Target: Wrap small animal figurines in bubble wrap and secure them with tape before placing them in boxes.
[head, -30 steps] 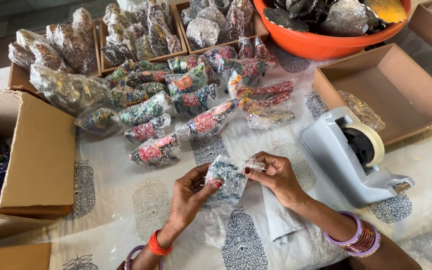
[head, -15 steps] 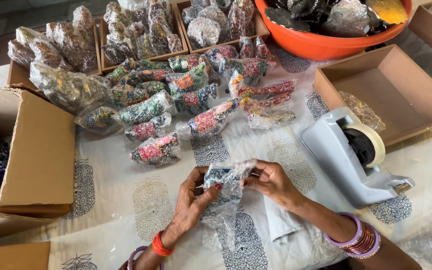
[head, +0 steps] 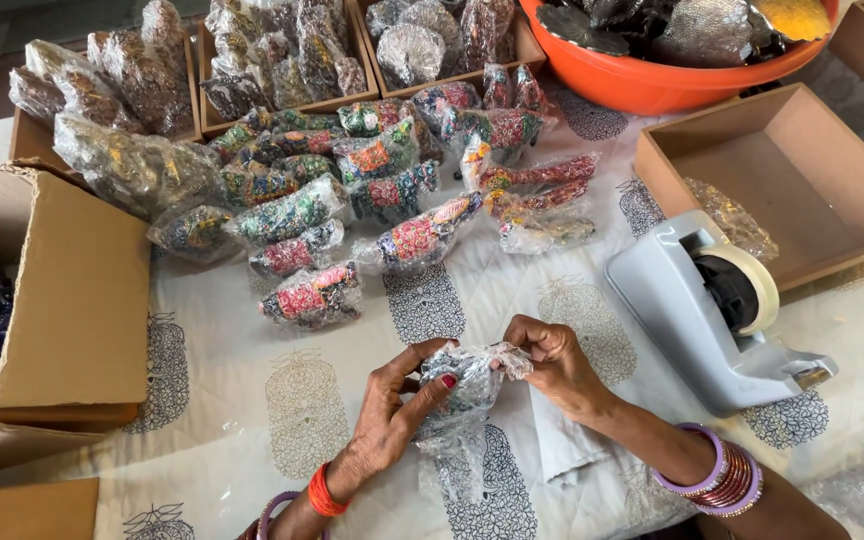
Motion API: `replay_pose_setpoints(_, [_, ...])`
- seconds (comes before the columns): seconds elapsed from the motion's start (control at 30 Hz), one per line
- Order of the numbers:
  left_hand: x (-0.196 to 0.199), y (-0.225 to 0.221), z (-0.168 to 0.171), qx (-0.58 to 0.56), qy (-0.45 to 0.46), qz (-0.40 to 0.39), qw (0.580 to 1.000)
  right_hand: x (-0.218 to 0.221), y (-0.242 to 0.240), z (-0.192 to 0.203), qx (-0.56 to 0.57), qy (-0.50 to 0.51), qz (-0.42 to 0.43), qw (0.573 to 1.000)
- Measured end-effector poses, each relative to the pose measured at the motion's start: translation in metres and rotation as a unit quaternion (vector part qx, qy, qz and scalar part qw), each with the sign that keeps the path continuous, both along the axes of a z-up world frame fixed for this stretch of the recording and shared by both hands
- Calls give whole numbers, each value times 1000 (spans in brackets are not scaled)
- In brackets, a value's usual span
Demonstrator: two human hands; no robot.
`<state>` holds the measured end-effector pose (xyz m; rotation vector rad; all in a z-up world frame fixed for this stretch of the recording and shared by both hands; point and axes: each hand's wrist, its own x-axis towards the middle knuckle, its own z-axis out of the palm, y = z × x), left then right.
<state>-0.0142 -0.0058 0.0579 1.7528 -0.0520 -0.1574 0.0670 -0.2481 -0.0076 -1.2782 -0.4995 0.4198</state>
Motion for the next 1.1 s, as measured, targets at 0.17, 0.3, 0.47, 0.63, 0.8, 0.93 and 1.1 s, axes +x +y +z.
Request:
replay_pose_setpoints(0.17, [-1,1,-4,2,-36,-10,999,6,-1,-2,39,49,21,998])
replay_pose_setpoints(0.3, [-1,1,-13,-17,-15,34,999,7,6,20,19,69,28,997])
replay_pose_setpoints(0.47, [1,3,-12,-35,-11,81,996,10,7,26,2,127,27,992])
replay_pose_setpoints(0.63, [-2,-1,0,11,-24,55,998,12,-1,-6,-26,52,-9,998])
replay_pose_setpoints(0.8, [-4,-4,1,20,-75,34,996,1,0,-2,-44,-22,-2,999])
replay_pose_setpoints(0.93, [-5,-4,-3,1,-59,36,998,-6,1,8,-93,-94,26,991])
replay_pose_setpoints(1.1, [-4,-3,0,8,-39,38,998,-12,16,49,-119,-137,7,983])
